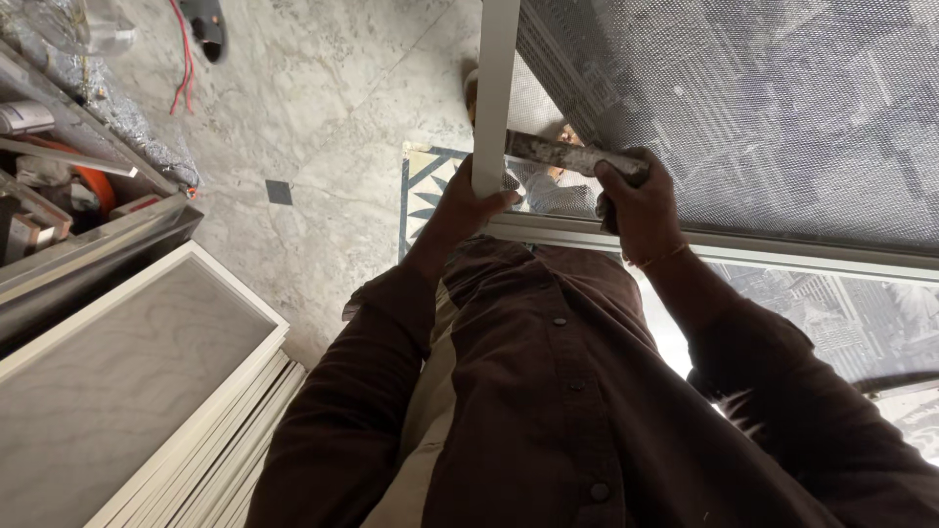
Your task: The person presses mesh into the groove of an aluminum window frame using a flat blade, working around the frame edges. They then use scissors to trim the excess mesh along the frame border, press the spline seating fully around, and carry the finished screen frames to a stack of completed frames.
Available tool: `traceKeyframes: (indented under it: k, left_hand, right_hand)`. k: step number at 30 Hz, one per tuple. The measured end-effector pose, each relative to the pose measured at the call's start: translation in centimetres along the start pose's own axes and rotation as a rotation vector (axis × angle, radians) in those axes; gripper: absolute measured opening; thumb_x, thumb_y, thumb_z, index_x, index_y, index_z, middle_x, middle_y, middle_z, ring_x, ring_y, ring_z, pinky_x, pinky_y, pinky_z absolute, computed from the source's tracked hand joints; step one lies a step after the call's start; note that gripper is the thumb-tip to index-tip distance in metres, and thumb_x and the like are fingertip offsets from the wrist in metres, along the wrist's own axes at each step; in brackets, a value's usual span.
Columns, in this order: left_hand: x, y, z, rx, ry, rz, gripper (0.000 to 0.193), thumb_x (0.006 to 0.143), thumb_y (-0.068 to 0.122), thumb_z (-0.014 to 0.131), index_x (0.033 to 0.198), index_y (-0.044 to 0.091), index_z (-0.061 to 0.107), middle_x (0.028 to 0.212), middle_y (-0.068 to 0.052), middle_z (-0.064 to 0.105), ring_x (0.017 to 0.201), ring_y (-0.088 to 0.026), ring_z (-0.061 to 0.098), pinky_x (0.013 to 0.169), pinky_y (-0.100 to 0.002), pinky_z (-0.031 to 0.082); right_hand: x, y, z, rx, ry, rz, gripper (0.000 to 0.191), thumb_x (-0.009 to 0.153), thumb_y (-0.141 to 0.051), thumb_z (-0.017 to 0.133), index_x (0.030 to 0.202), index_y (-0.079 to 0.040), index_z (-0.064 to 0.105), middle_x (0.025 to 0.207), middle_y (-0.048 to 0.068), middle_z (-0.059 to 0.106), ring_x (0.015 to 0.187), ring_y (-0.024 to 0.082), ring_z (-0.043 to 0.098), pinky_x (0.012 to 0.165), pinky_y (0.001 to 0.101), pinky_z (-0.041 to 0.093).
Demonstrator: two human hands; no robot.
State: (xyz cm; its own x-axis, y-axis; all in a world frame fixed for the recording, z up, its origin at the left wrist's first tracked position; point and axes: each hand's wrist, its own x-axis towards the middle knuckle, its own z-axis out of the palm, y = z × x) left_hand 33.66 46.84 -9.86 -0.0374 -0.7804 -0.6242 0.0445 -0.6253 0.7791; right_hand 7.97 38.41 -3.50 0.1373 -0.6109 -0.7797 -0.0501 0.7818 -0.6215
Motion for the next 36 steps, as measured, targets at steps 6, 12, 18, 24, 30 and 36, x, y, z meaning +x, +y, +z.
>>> traceKeyframes:
  k: [6,12,18,24,30,36]
  left_hand:
    - [0.4,-1.0,0.3,-0.149,0.005,-0.025,0.052,0.097,0.019,0.071,0.136,-0.006,0.046,0.108,-0.013,0.067,0.098,-0.019,0.071,0.086,-0.035,0.064]
    - [0.7,-1.1,0.5,-0.260,-0.005,0.027,0.050,0.095,0.014,0.068,0.131,-0.007,0.041,0.106,-0.015,0.063,0.098,-0.023,0.072,0.088,-0.039,0.066]
    - [-0.3,-1.8,0.4,-0.139,-0.001,0.015,0.044,0.098,0.021,0.069,0.129,-0.004,0.048,0.104,-0.010,0.065,0.098,-0.019,0.069,0.087,-0.036,0.061]
    - [-1.9,-3.6,-0.1,-0.278,-0.055,-0.059,0.048,0.095,0.028,0.073,0.130,-0.001,0.057,0.107,-0.004,0.072,0.101,-0.014,0.069,0.089,-0.031,0.057]
    - [-2.1,-3.4,0.6,-0.128,0.039,-0.032,0.042,0.093,0.027,0.076,0.122,-0.001,0.064,0.103,-0.006,0.071,0.094,-0.015,0.067,0.083,-0.033,0.057]
    - [-2.5,-2.7,1.2,0.056,0.150,0.033,0.040,0.092,0.028,0.075,0.120,0.002,0.063,0.101,-0.006,0.070,0.092,-0.014,0.067,0.080,-0.032,0.056]
  right_hand:
    - [1.3,0.0,-0.8,0.147,-0.093,-0.023,0.032,0.099,-0.014,0.071,0.123,-0.003,0.053,0.072,0.000,0.058,0.052,0.008,0.056,0.045,0.0251,0.046]
    - [-2.1,-0.1,3.2,-0.121,0.094,-0.112,0.025,0.100,-0.014,0.070,0.115,-0.001,0.054,0.077,0.001,0.064,0.055,0.007,0.060,0.046,0.0249,0.051]
    - [-4.0,0.0,3.1,-0.130,0.037,-0.110,0.019,0.100,-0.012,0.064,0.114,-0.004,0.055,0.068,0.004,0.061,0.049,0.008,0.056,0.040,0.0250,0.043]
    - [-2.3,1.7,-0.7,-0.008,-0.037,-0.032,0.022,0.099,-0.014,0.069,0.114,-0.003,0.058,0.071,0.003,0.060,0.052,0.008,0.057,0.042,0.0247,0.042]
    - [-2.0,3.5,-1.4,0.184,-0.094,-0.048,0.024,0.098,-0.013,0.071,0.114,-0.002,0.055,0.081,0.001,0.064,0.056,0.008,0.058,0.049,0.0254,0.050]
    - [-1.8,3.4,-1.5,0.125,-0.091,-0.030,0.024,0.099,-0.015,0.071,0.113,-0.003,0.056,0.076,0.002,0.059,0.053,0.008,0.057,0.043,0.0253,0.044]
